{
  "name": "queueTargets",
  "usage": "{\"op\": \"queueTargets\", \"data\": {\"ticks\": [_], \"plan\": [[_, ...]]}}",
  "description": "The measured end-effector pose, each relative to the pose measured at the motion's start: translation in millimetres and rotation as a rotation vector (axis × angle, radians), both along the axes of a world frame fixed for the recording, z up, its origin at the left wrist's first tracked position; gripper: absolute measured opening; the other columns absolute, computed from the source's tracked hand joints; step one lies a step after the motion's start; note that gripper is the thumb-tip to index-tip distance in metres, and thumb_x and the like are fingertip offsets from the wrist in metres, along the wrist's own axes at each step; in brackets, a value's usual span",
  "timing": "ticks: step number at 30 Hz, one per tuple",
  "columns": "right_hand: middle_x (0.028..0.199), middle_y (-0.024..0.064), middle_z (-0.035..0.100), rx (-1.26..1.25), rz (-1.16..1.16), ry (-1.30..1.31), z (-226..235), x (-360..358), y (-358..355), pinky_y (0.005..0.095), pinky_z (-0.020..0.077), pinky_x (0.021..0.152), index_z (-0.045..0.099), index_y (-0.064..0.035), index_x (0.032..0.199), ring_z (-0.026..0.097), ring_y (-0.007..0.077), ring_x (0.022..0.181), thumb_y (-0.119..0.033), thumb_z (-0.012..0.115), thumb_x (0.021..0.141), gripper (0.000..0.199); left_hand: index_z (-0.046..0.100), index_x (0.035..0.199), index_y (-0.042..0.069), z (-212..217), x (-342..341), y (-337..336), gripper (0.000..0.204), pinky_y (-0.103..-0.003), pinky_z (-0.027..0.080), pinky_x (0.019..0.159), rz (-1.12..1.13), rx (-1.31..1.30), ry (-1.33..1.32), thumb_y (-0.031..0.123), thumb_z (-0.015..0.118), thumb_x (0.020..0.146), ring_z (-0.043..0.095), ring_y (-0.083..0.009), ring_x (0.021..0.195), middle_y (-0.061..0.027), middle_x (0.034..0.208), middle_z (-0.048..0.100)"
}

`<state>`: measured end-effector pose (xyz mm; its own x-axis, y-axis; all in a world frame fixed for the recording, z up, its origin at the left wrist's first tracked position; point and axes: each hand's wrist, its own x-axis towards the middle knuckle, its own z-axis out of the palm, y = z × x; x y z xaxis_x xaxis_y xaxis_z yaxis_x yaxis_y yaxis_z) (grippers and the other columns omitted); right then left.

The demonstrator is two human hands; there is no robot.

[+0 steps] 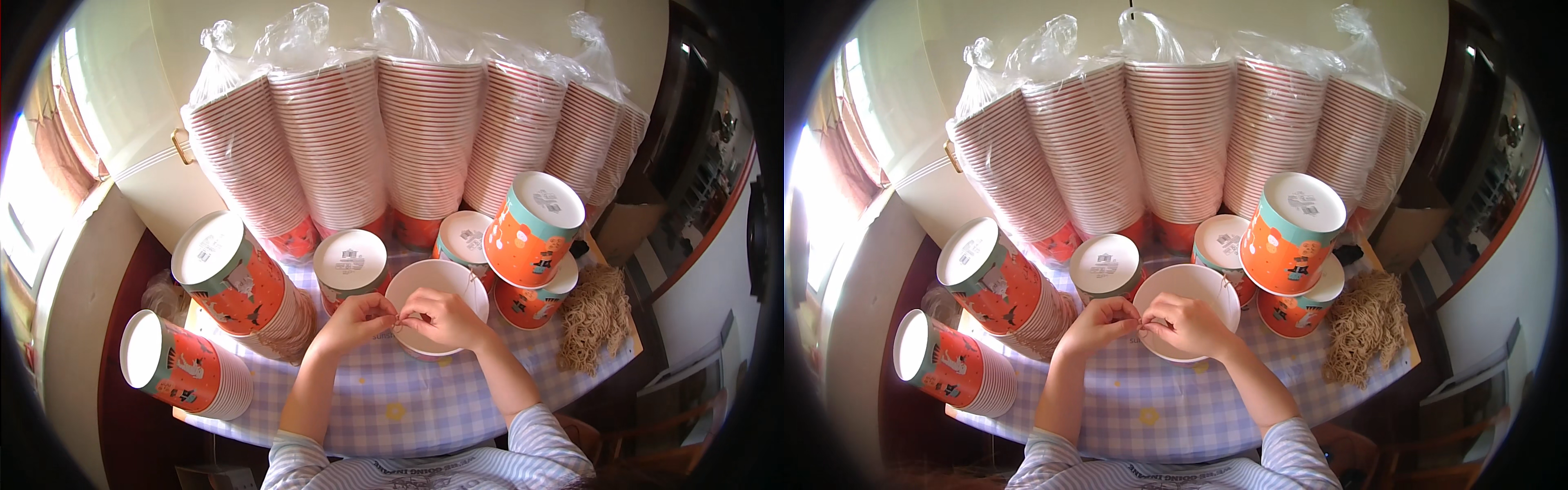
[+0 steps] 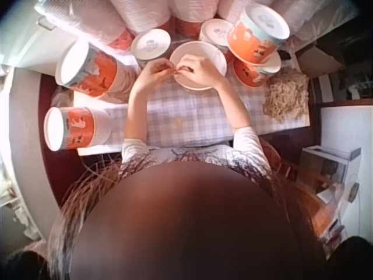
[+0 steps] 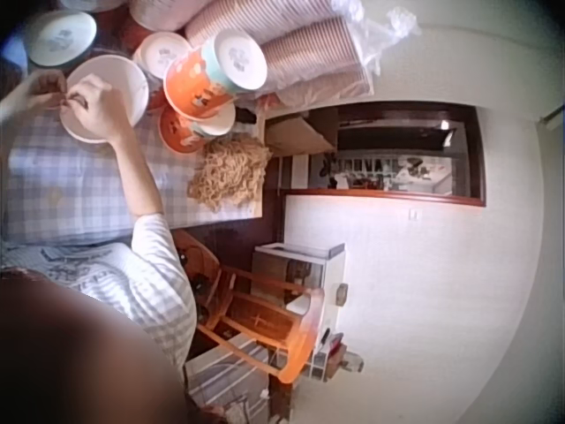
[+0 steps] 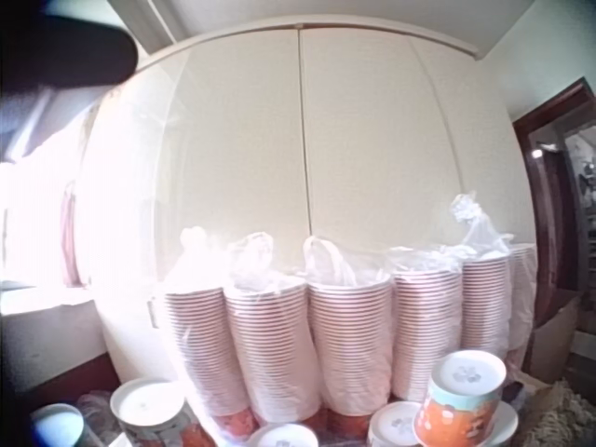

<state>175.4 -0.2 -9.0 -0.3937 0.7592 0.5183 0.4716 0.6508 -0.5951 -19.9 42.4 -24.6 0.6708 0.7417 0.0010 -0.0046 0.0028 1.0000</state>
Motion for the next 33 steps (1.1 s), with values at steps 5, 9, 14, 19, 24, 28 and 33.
{"op": "queueTargets", "data": {"ticks": [5,9,14,19,24,28,33], "plan": [[0.078,0.0032,0.059,-0.031,0.009,0.012,0.7,-0.4,-0.2,0.0258,0.0462,0.053,0.062,-0.0039,0.08,0.057,0.0148,0.062,-0.006,0.067,0.074,0.009,0.058,0.089,0.001,-2.9,-0.9,0.8,0.011,-0.016,0.04,0.058,0.001,0.01,-0.022,0.008,0.06,0.081,0.052,-0.002,0.07,0.0019,0.079,0.059],[0.08,0.003,0.059,-0.029,0.007,-0.006,1.7,-0.5,0.0,0.0259,0.0473,0.054,0.062,-0.0041,0.08,0.057,0.0149,0.063,-0.006,0.067,0.074,0.009,0.059,0.089,0.001,-1.1,-0.3,-0.8,0.011,-0.016,0.04,0.057,0.026,-0.004,-0.007,0.009,0.062,0.081,0.052,-0.0017,0.069,0.0022,0.078,0.059],[0.089,0.0039,0.061,-0.061,0.002,0.054,3.4,-1.1,-0.9,0.0264,0.0499,0.058,0.063,-0.0054,0.08,0.06,0.0168,0.069,-0.005,0.067,0.072,0.009,0.06,0.084,0.002,0.7,-0.7,-1.3,0.009,-0.016,0.039,0.055,0.048,0.025,0.001,0.009,0.063,0.081,0.05,-0.0011,0.065,0.0035,0.073,0.058],[0.087,0.0044,0.063,0.062,0.04,0.061,-1.9,0.0,3.0,0.0275,0.0488,0.057,0.064,-0.0055,0.079,0.061,0.0183,0.071,-0.004,0.067,0.071,0.009,0.06,0.081,0.003,-0.7,-0.5,-0.9,0.006,-0.016,0.039,0.054,0.068,0.044,-0.009,0.008,0.063,0.081,0.048,-0.0005,0.063,0.0045,0.072,0.057],[0.077,0.004,0.063,0.019,0.052,0.048,-1.2,-0.1,1.0,0.0273,0.0461,0.054,0.063,-0.0049,0.079,0.06,0.0171,0.066,-0.004,0.068,0.071,0.008,0.06,0.081,0.002,-1.3,0.5,-0.1,0.007,-0.017,0.04,0.056,0.093,0.073,-0.03,0.008,0.063,0.081,0.049,-0.0011,0.065,0.0039,0.072,0.058],[0.073,0.0047,0.063,-0.04,0.006,0.053,-0.2,-1.1,-0.4,0.0265,0.0436,0.051,0.062,-0.0037,0.077,0.056,0.0154,0.057,-0.006,0.068,0.072,0.007,0.06,0.082,0.001,0.0,0.6,0.2,0.008,-0.017,0.041,0.058,0.103,0.058,-0.029,0.008,0.062,0.081,0.05,-0.0016,0.067,0.0028,0.073,0.058],[0.069,0.0058,0.062,-0.055,-0.032,0.072,-0.3,-3.9,-0.7,0.0267,0.0436,0.049,0.062,-0.0026,0.076,0.056,0.0156,0.055,-0.007,0.068,0.073,0.008,0.061,0.083,0.0,-3.6,0.9,0.7,0.01,-0.017,0.04,0.056,0.113,0.073,-0.011,0.009,0.062,0.081,0.049,-0.0014,0.064,0.0028,0.071,0.058]]}}
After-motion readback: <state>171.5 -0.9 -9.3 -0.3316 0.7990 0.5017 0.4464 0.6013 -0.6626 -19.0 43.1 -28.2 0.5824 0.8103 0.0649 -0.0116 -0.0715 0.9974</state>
